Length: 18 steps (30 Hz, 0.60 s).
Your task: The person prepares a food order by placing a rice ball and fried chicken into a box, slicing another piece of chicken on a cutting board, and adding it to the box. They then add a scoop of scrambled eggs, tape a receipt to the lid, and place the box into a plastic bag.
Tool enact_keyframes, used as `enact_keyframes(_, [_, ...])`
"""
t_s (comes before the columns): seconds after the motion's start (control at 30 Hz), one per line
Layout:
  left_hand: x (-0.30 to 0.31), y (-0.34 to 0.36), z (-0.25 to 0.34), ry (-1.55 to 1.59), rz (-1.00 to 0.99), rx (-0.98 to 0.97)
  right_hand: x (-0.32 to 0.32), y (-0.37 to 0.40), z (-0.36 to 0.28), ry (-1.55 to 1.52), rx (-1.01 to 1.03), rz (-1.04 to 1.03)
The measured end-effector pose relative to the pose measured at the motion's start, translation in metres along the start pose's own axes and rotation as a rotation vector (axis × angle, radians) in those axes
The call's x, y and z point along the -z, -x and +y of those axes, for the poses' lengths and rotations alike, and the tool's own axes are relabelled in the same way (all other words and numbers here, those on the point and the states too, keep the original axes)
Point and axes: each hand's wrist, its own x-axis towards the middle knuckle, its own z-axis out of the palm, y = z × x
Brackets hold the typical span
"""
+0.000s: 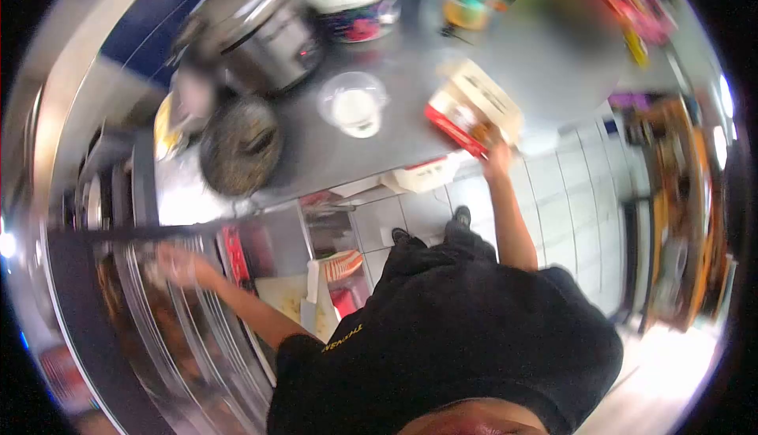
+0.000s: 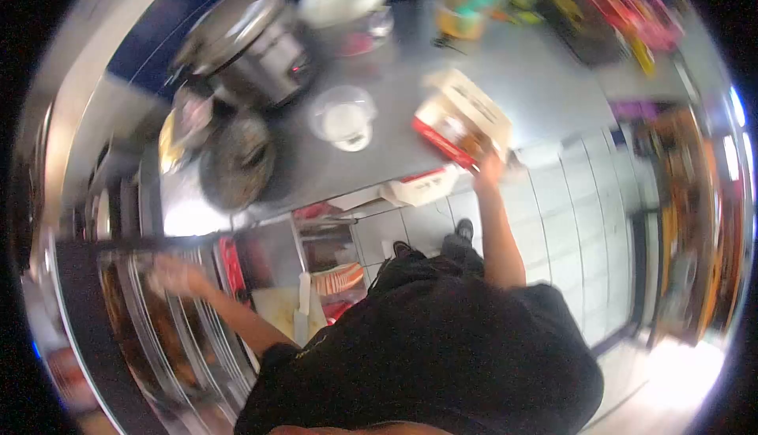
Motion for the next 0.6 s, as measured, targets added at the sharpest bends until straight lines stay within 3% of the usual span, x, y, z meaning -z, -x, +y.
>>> enact_keyframes(0.03, [0.026,-0.009,0.059,0.039,-0.071,0.331,0.013,-0.019,0.011,-0.027,-0.002,0.073])
enact_keyframes(0.07, [0.034,0.005,0.073,-0.033,-0.061,0.182,0.015,-0.017,-0.002,0.030,0.019,0.058])
enact_keyframes(0.13, [0.054,0.031,0.143,0.307,-0.350,0.605,0.028,-0.017,-0.005,0.002,0.022,0.074])
enact_keyframes(0.2, [0.018,0.102,0.133,0.445,-0.480,0.457,0.024,-0.010,-0.022,-0.012,0.024,0.087])
enact_keyframes(0.27, [-0.015,0.188,0.126,0.876,-0.683,0.408,0.025,-0.002,-0.055,0.031,-0.043,0.106])
enact_keyframes(0.33, [0.005,0.250,0.166,0.316,-0.920,-0.278,0.042,-0.011,-0.070,0.015,-0.035,0.038])
enact_keyframes(0.4, [0.083,0.262,0.261,0.743,-1.287,0.458,0.050,-0.026,-0.082,0.008,-0.044,-0.054])
enact_keyframes(0.47, [0.122,0.277,0.301,0.898,-1.646,0.729,0.053,-0.039,-0.090,-0.005,-0.024,-0.022])
enact_keyframes(0.5, [0.130,0.297,0.305,0.876,-1.640,0.738,0.059,-0.051,-0.088,-0.002,-0.044,-0.029])
enact_keyframes(0.57, [0.142,0.340,0.306,0.878,-1.907,0.923,0.070,-0.082,-0.086,0.065,0.024,-0.046])
enact_keyframes(0.6, [0.160,0.341,0.314,0.857,-1.895,0.945,0.078,-0.093,-0.086,0.089,0.027,-0.109])
